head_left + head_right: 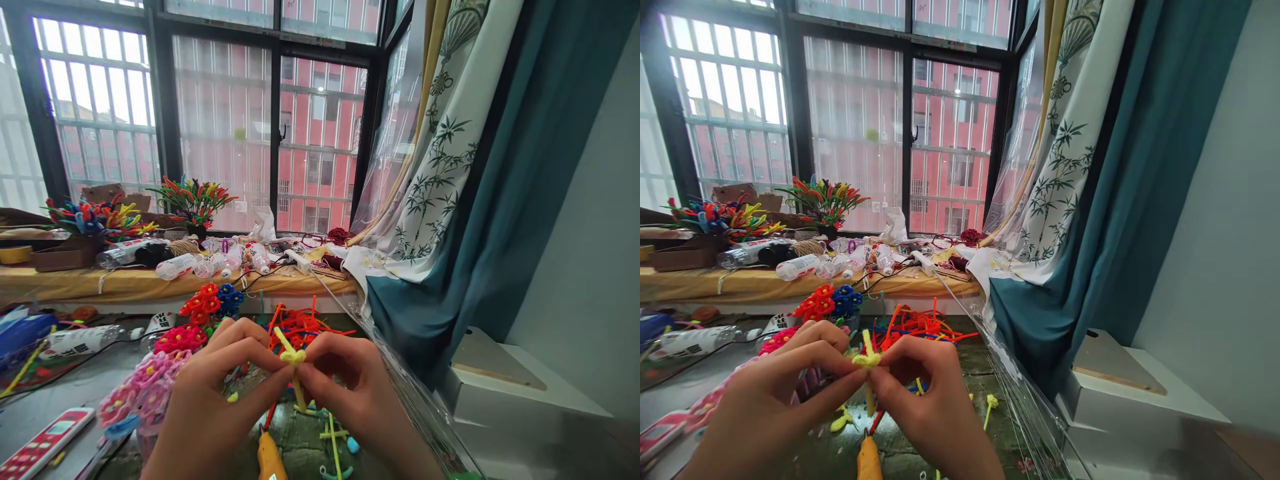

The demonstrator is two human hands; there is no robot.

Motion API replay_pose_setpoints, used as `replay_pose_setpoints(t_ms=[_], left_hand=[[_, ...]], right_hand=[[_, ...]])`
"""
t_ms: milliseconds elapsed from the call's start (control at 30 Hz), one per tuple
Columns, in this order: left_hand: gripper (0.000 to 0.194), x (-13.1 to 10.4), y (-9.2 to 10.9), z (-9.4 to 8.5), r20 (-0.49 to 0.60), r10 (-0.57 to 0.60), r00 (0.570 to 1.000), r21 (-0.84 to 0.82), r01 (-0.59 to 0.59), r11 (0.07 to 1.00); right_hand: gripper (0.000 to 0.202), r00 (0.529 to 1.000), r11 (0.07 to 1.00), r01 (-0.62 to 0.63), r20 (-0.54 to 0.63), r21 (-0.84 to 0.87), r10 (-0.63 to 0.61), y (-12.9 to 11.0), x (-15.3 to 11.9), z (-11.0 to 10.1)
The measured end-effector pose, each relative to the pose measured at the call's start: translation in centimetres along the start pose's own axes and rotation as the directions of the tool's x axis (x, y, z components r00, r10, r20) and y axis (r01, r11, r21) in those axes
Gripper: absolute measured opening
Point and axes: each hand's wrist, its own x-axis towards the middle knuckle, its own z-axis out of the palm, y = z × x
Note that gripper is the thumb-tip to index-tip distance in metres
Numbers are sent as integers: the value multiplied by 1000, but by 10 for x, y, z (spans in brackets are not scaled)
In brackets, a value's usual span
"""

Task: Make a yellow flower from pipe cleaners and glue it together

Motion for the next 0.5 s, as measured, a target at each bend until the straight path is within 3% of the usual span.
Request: replay_pose_setpoints(t_ms=[133,300,500], left_hand=[[9,3,-3,-4,28,79,996,102,-82,991],[7,5,-1,-3,-43,167,985,123,-161,979],[7,4,2,-5,38,93,995,88,-96,992]], right_hand=[[17,1000,1000,-7,16,2,7,0,0,-1],[19,999,997,-34,-21,64,35,3,1,-3],[20,999,999,-40,10,31,39,-1,1,-4]])
